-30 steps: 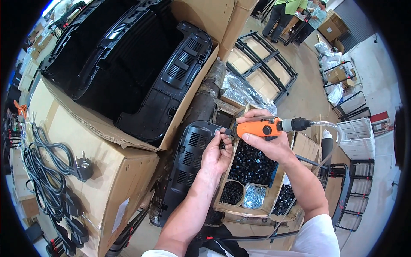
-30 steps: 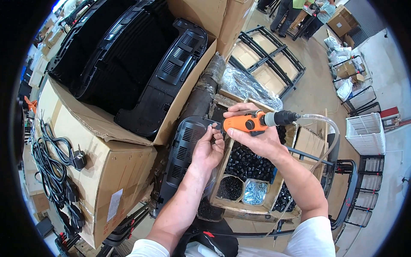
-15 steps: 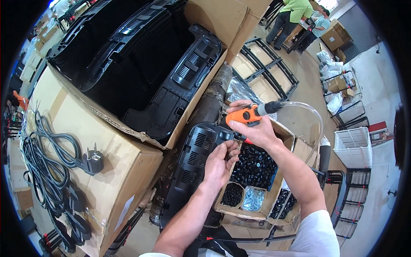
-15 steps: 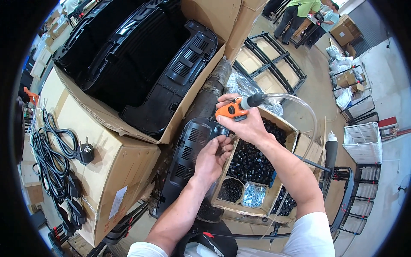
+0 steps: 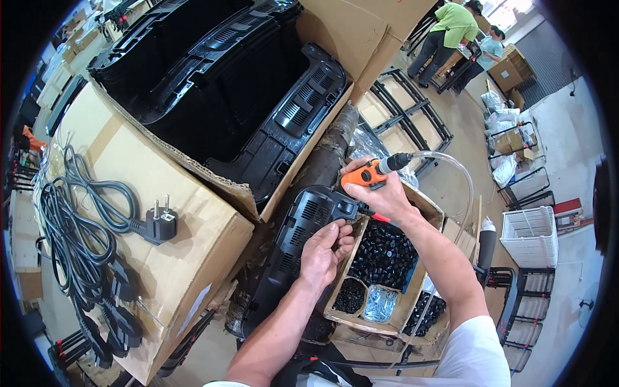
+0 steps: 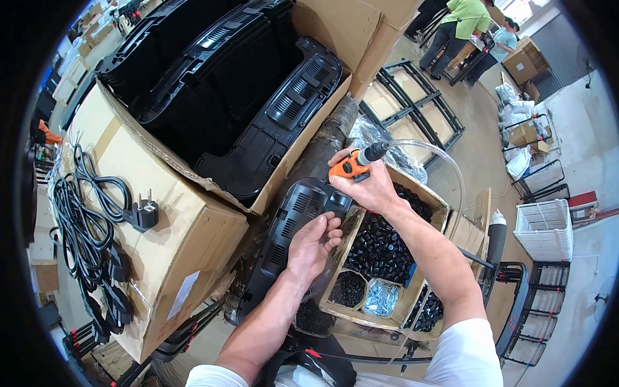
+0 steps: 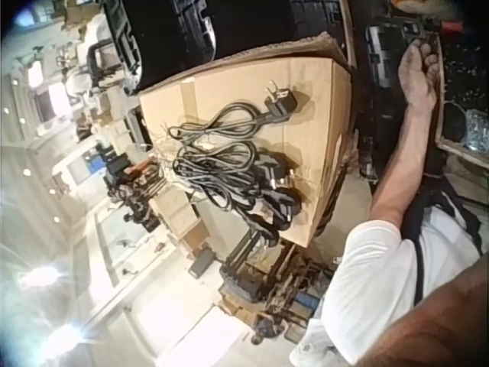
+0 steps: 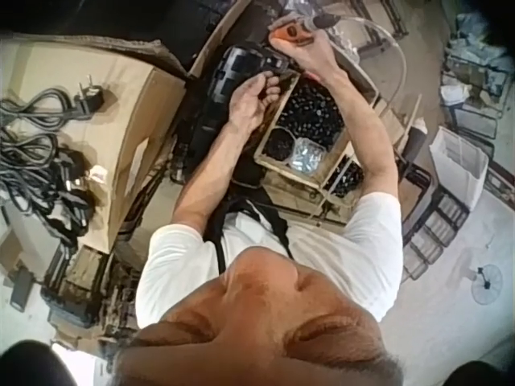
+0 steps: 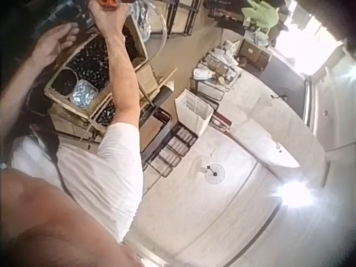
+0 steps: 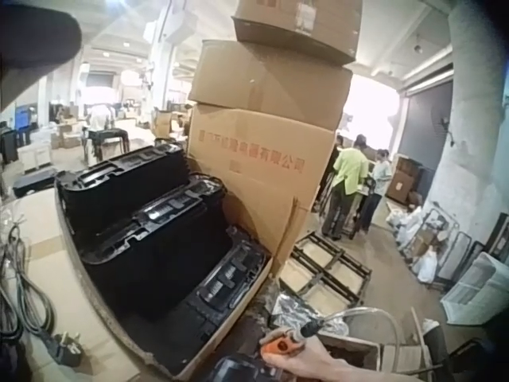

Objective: Assembling various components of a leaf blower at a manufacturing workstation using tools.

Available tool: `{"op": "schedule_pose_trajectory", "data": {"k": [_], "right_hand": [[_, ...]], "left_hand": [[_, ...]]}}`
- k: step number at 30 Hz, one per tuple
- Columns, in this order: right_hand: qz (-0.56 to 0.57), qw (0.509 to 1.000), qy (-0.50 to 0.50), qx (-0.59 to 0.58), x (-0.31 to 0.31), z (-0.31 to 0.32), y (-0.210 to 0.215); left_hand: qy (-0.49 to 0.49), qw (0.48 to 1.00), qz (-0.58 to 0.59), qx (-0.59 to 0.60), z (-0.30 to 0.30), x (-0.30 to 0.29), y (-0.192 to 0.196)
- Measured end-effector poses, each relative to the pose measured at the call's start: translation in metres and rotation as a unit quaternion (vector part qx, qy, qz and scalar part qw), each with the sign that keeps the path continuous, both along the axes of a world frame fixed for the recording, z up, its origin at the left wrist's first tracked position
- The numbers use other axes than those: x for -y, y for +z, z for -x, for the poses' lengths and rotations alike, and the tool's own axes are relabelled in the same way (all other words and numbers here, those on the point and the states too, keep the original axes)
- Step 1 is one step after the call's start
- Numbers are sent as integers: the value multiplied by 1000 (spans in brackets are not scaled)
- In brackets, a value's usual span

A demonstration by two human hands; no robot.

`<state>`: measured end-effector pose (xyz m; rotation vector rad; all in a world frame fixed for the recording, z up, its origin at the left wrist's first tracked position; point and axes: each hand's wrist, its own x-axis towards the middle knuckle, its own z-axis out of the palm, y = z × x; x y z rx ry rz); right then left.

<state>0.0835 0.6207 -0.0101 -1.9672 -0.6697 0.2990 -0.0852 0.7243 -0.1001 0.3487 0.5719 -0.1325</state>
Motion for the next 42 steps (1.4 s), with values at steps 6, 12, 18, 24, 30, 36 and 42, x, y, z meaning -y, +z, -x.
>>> {"op": "schedule_pose_trajectory", "data": {"k": [6,12,18,24,30,36,42], "right_hand": [[10,999,3,-36,-4,4,4],[-88,988,19,-123,5,45,42],[-60,994,62,-70,6,63,44],[-74,990,42,-115,-3,70,47],[-64,994,51,-73,-23,67,36],[-48,995,70,-48,-55,54,10],[17,997,66,24,-76,58,2]], "left_hand": [[13,999,5,-46,-3,-3,-5],[112,985,115,-67,-16,-13,-11],[151,966,211,-20,-27,-18,-16],[124,962,244,16,-22,-26,-24],[144,966,216,14,-17,-21,-2],[119,967,219,-42,31,-1,-7],[41,979,188,-69,95,6,-2]]}}
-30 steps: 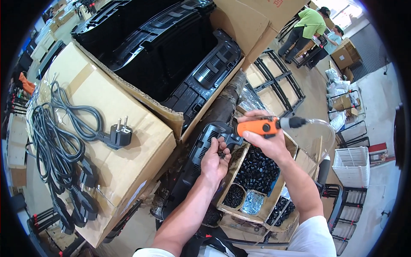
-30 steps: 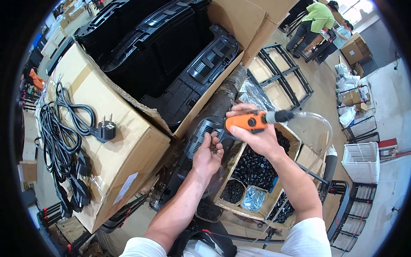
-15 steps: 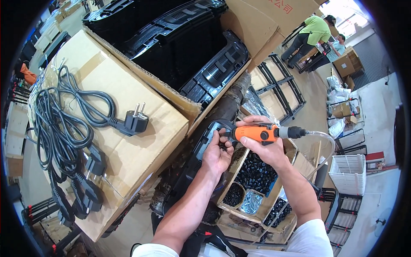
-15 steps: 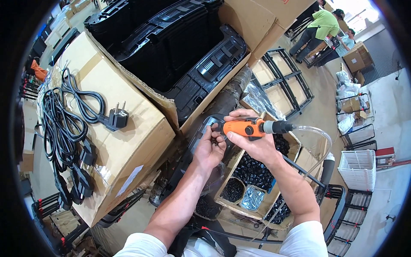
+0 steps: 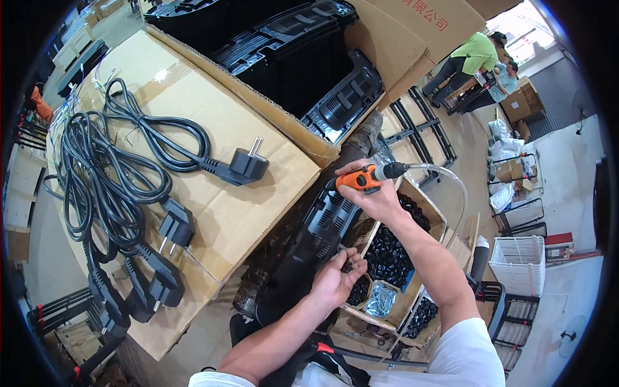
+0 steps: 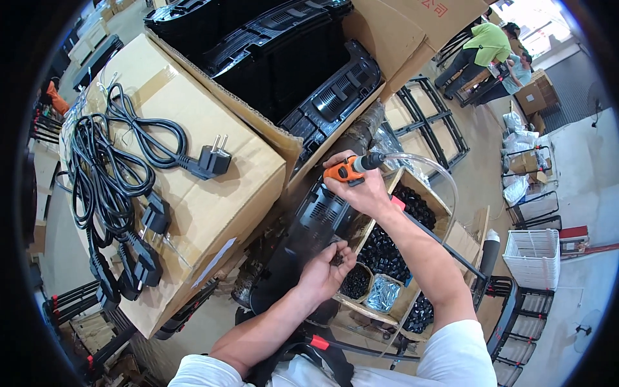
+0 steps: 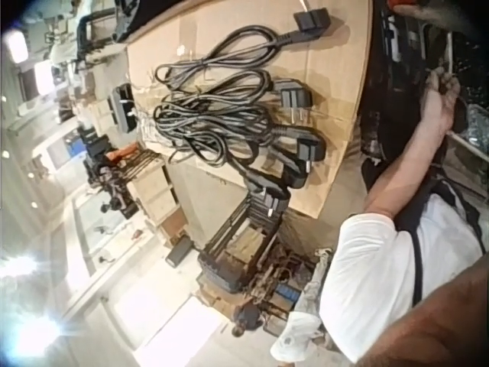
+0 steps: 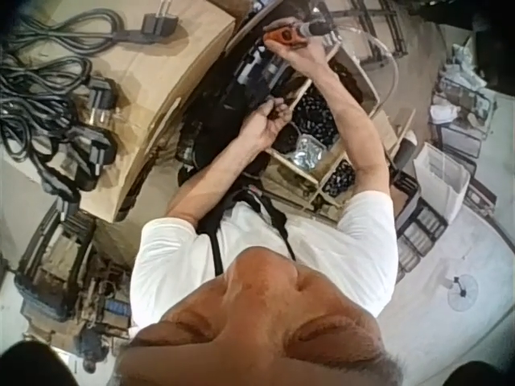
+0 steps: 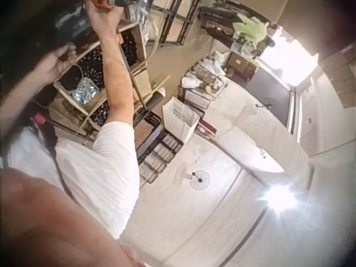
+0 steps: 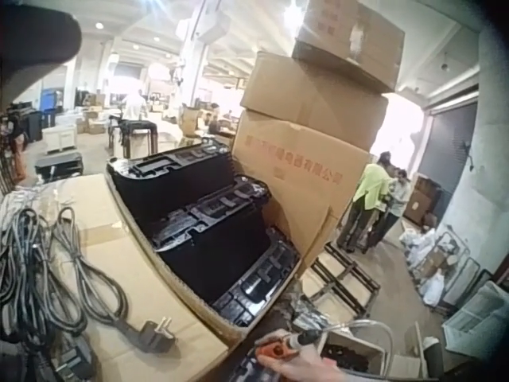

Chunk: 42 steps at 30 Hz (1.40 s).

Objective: Assembling various components of a leaf blower at a manufacturing workstation using tools.

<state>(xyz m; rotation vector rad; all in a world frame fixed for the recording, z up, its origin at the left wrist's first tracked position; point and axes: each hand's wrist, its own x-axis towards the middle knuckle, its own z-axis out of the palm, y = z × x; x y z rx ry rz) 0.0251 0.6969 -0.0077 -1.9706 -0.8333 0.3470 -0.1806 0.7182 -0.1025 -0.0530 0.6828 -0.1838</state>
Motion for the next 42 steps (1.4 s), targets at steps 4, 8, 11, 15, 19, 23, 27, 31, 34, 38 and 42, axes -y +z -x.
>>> {"op": "schedule_pose_trajectory", "data": {"k": [4,8,11,15,19,23,27,31,34,38,42], "right_hand": [[26,1000,-15,-3,0,7,3],[32,999,-19,-27,-9,18,9],[0,999,-16,-35,-3,15,-7],[-47,996,-80,-7,17,15,-8],[-160,971,-165,-61,40,72,42],[-125,958,-257,-24,110,156,74],[-156,922,-353,-16,187,243,91],[-179,875,-448,-39,239,303,96],[-178,867,-465,1,277,324,86],[-139,868,-477,1,319,325,59],[-227,830,-504,-75,346,314,26]], "left_hand": [[-71,997,-10,-24,41,-7,1],[-87,996,-24,-13,79,-18,-5],[-85,996,-33,0,94,-25,-7],[-100,991,-85,12,100,-37,-6],[-135,981,-135,42,112,-58,-10],[-260,948,-173,57,116,-46,-13],[-398,886,-224,77,120,-23,-24],[-517,803,-284,78,115,9,-58],[-652,646,-390,74,106,36,-60],[-670,488,-536,160,105,62,-58],[-668,440,-537,267,61,91,-15]]}}
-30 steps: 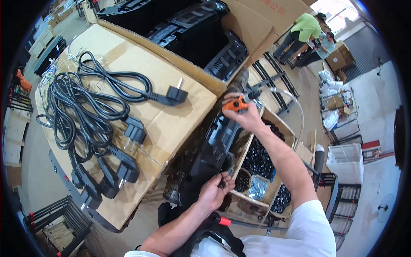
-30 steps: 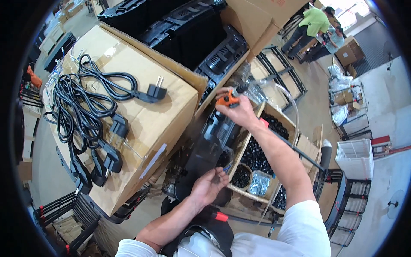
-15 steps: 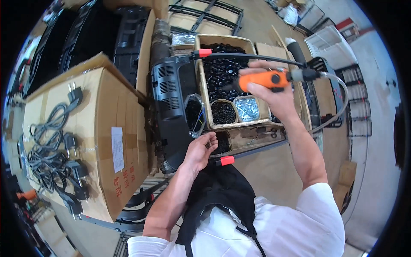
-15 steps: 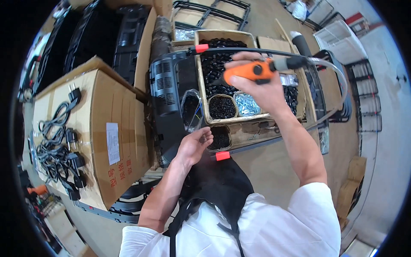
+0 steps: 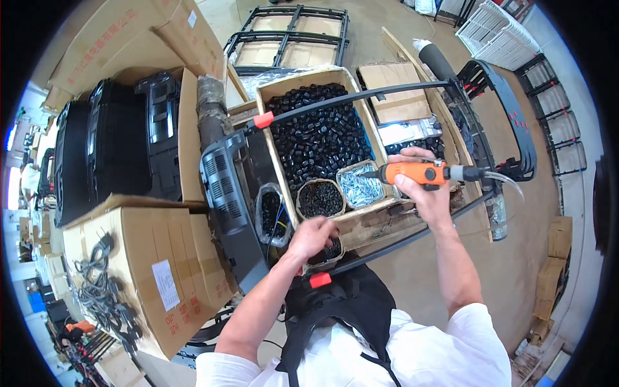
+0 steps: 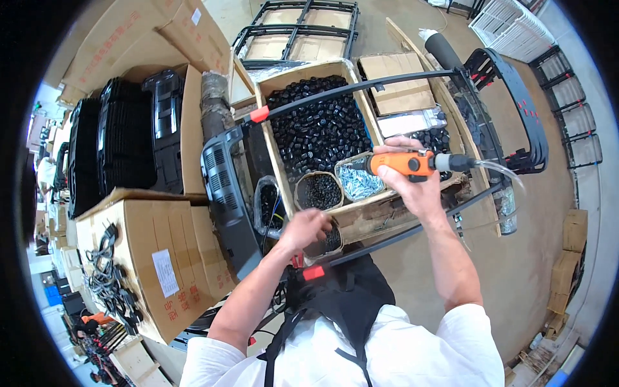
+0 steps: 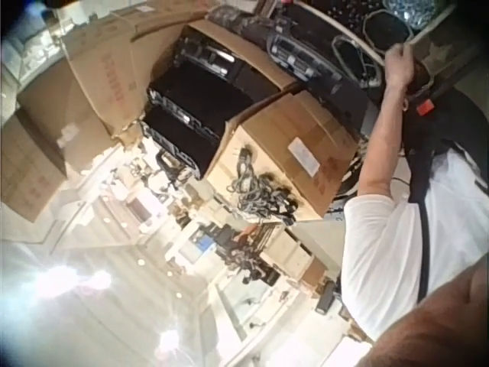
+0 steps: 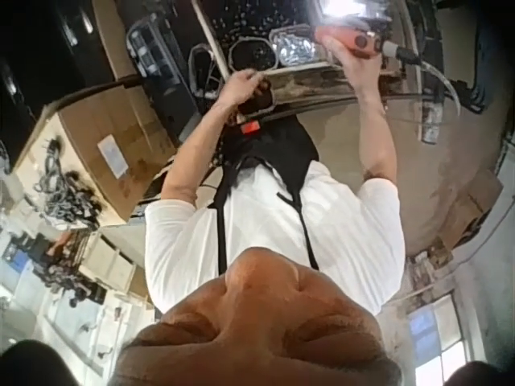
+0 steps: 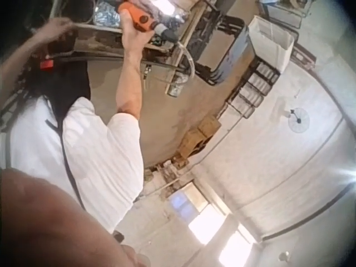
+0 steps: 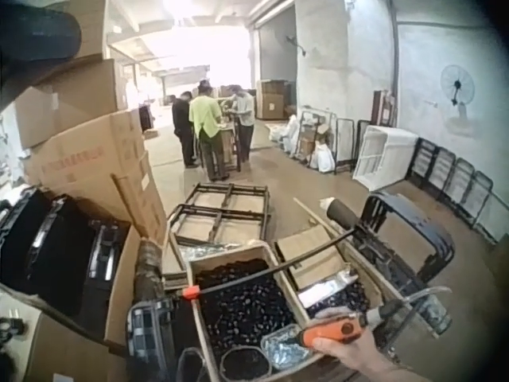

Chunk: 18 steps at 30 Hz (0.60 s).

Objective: Assembling various components of a leaf blower at a manufacturing workstation using tools.

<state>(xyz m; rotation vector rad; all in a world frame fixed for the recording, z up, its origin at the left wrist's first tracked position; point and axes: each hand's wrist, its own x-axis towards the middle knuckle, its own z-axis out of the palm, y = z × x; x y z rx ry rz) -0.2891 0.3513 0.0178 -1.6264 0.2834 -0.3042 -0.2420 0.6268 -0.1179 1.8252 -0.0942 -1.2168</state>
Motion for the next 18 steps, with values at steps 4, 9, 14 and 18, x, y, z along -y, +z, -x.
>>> {"op": "schedule_pose_trajectory", "data": {"k": [4,9,14,18], "right_hand": [[-83,996,-11,-18,12,-43,-51],[-141,990,-11,-30,19,-102,-123],[-142,987,-20,-70,11,-163,-194],[-96,988,-40,-113,4,-206,-249]], "left_hand": [[24,910,-42,411,-78,33,-52],[-161,866,-185,437,-143,68,-98],[-325,816,-223,422,-155,89,-111],[-319,808,-240,434,-156,95,-116]]}}
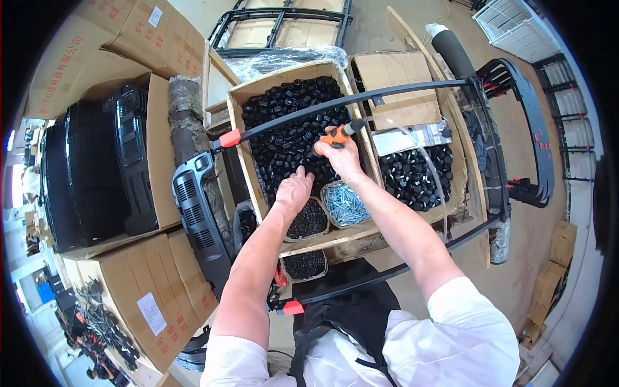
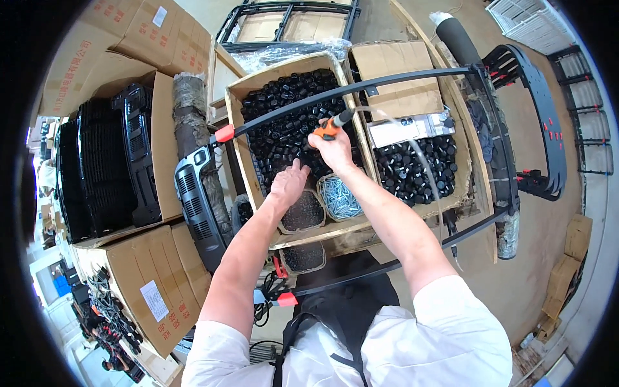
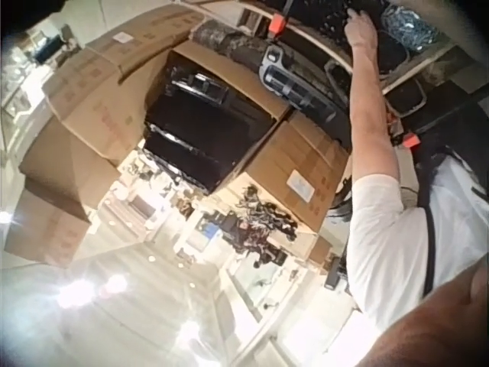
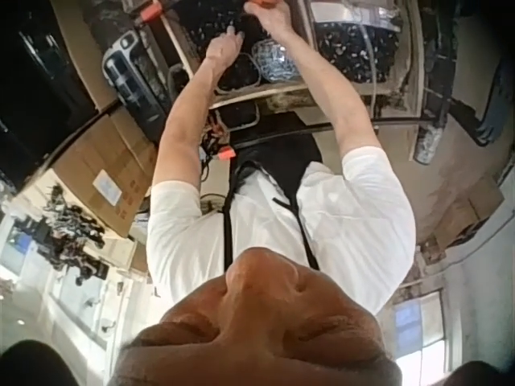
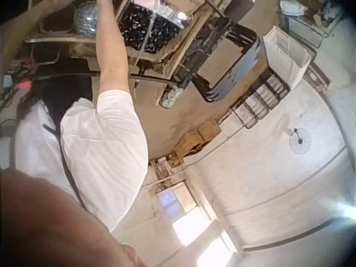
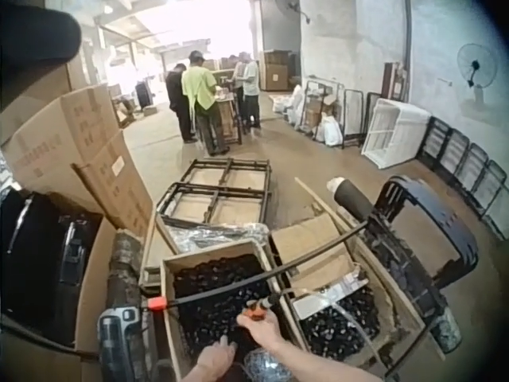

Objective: Assembling various components of a leaf blower at a manufacturing workstation using tools.

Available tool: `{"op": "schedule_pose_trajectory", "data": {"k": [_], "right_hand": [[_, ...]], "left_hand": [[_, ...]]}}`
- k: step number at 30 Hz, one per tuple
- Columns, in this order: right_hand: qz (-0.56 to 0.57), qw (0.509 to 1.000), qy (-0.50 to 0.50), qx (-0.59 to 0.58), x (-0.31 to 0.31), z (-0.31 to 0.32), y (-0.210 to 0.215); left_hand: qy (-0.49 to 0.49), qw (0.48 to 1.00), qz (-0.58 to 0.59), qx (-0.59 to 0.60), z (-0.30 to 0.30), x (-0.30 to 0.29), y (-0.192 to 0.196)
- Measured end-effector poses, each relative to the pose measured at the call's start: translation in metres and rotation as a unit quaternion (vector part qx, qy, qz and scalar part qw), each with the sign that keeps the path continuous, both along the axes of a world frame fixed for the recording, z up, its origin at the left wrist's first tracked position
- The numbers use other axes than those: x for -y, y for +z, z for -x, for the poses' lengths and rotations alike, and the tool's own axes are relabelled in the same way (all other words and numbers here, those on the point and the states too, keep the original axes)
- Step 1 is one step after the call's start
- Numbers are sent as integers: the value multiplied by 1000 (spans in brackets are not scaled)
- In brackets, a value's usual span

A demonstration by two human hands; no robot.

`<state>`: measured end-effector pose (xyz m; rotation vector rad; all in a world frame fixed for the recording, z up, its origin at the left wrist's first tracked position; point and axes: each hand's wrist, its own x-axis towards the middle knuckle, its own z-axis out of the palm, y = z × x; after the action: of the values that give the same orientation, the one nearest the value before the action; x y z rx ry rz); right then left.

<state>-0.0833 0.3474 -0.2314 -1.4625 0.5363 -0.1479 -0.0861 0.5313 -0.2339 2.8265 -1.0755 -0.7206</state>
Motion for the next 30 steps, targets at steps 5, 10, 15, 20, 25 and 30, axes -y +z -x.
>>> {"op": "schedule_pose_trajectory", "data": {"k": [5,10,15,20,25,30], "right_hand": [[147,951,179,-204,14,-12,17],[459,788,367,-182,21,75,17],[501,777,369,-95,12,132,1],[490,765,412,-75,6,129,-2],[420,824,350,-146,8,128,12],[145,946,206,-206,2,123,26]], "left_hand": [[119,987,107,-7,6,-19,7],[463,726,404,-310,18,-33,33],[442,371,589,-565,49,-77,66],[359,252,627,-644,73,-86,84],[386,305,598,-633,92,-89,91],[375,476,562,-563,112,-103,98]]}}
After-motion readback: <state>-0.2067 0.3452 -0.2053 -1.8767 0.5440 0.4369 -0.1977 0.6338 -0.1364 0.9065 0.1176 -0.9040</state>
